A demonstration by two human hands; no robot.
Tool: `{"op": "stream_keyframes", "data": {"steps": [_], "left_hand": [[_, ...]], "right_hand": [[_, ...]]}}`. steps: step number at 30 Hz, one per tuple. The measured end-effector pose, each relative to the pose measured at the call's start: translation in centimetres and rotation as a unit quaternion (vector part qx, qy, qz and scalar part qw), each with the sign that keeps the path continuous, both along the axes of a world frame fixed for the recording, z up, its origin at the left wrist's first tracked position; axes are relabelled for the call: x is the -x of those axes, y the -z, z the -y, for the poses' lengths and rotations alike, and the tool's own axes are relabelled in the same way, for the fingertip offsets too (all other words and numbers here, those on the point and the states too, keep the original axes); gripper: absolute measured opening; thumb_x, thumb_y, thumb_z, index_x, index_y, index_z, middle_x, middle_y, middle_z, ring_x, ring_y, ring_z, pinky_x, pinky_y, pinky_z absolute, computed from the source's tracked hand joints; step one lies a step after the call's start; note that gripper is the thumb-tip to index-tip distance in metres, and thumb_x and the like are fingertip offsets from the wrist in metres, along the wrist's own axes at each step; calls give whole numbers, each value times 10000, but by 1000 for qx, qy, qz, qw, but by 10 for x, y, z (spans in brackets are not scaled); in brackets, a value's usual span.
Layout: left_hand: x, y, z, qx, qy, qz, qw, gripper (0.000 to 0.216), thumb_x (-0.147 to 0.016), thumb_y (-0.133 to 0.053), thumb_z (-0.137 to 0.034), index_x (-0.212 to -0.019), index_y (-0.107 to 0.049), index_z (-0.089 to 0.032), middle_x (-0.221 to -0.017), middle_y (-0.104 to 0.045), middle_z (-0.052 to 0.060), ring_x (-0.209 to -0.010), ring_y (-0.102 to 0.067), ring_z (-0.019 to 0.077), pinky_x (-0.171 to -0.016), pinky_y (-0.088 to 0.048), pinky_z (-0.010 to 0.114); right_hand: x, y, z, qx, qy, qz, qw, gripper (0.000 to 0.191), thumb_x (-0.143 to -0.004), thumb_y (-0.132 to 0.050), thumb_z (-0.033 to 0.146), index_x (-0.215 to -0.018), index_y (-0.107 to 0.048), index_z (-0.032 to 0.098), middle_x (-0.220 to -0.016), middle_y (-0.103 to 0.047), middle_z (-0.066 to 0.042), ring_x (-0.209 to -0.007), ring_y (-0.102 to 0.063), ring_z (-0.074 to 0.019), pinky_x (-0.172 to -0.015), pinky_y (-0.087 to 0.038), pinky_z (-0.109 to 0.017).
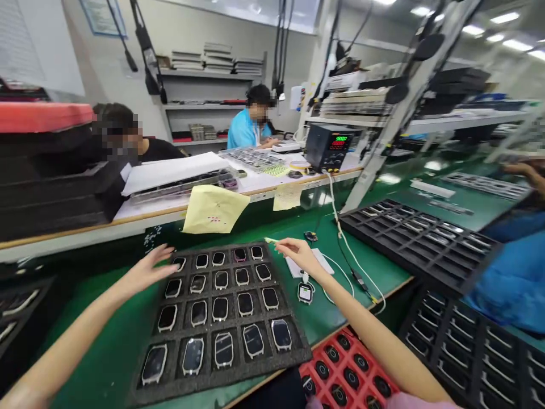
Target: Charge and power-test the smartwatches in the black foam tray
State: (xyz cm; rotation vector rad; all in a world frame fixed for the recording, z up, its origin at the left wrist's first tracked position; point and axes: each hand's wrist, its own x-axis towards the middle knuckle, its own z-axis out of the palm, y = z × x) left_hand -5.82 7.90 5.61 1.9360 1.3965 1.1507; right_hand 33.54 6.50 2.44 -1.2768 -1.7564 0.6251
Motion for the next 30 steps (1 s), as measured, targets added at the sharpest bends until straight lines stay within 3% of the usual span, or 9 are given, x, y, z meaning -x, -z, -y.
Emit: {"op": "stream_keyframes", "data": {"steps": [3,7,10,14,17,22,30], "left_hand": [[-53,28,-39,129,29,195,972,404,-812,-701,-280,-1177,-594,-143,-1149,-669,140,-1102,-626,269,-963,-496,464],[-120,50,-83,152,51,354,921,489,-761,-730,-313,-1191,-593,-125,-1205,-662,175,-1173,-599,299,-1010,-475,464],[-140,60,-88,154,61,412,896,526,-738,-746,-356,-1169,-596,-94,-1251,-635,194,-1156,-612,308,-1002,-494,460],[-142,70,-80,163,77,419,890,543,-742,-736,-410,-1156,-616,-79,-1243,-642,198,-1134,-625,329,-979,-515,488],[-137,72,-76,153,76,396,902,515,-763,-706,-450,-1145,-645,-109,-1244,-651,167,-1167,-604,328,-1008,-489,508],[-127,65,-76,102,92,321,937,442,-718,-755,-404,-1101,-694,-190,-1244,-666,79,-1234,-557,294,-1144,-336,478],[-119,52,-75,60,125,225,964,369,-803,-650,-433,-1093,-705,-212,-1242,-669,50,-1240,-552,272,-1157,-311,447]], "right_hand": [[23,2,-21,-25,-25,-3,999,307,-892,-551,412,-902,-698,143,-857,-721,-101,-789,-672,-226,-671,-547,-330],[56,1,-49,-90,-58,10,994,225,-903,-573,350,-930,-698,165,-871,-681,-89,-775,-650,-214,-646,-528,-316],[74,3,-69,-146,-81,27,986,196,-906,-593,336,-996,-688,190,-934,-634,-93,-852,-628,-233,-714,-533,-349],[88,9,-88,-206,-102,35,972,183,-917,-595,315,-1053,-674,222,-972,-592,-101,-973,-572,-271,-852,-499,-421],[93,11,-97,-233,-107,25,966,171,-937,-569,310,-1025,-689,226,-944,-570,-103,-940,-559,-274,-821,-499,-431],[92,11,-104,-249,-123,1,961,184,-933,-584,319,-1004,-722,219,-901,-562,-92,-860,-556,-253,-738,-506,-407],[92,4,-107,-226,-163,-35,960,207,-920,-609,364,-977,-765,239,-835,-568,-71,-805,-539,-230,-683,-482,-376]]}}
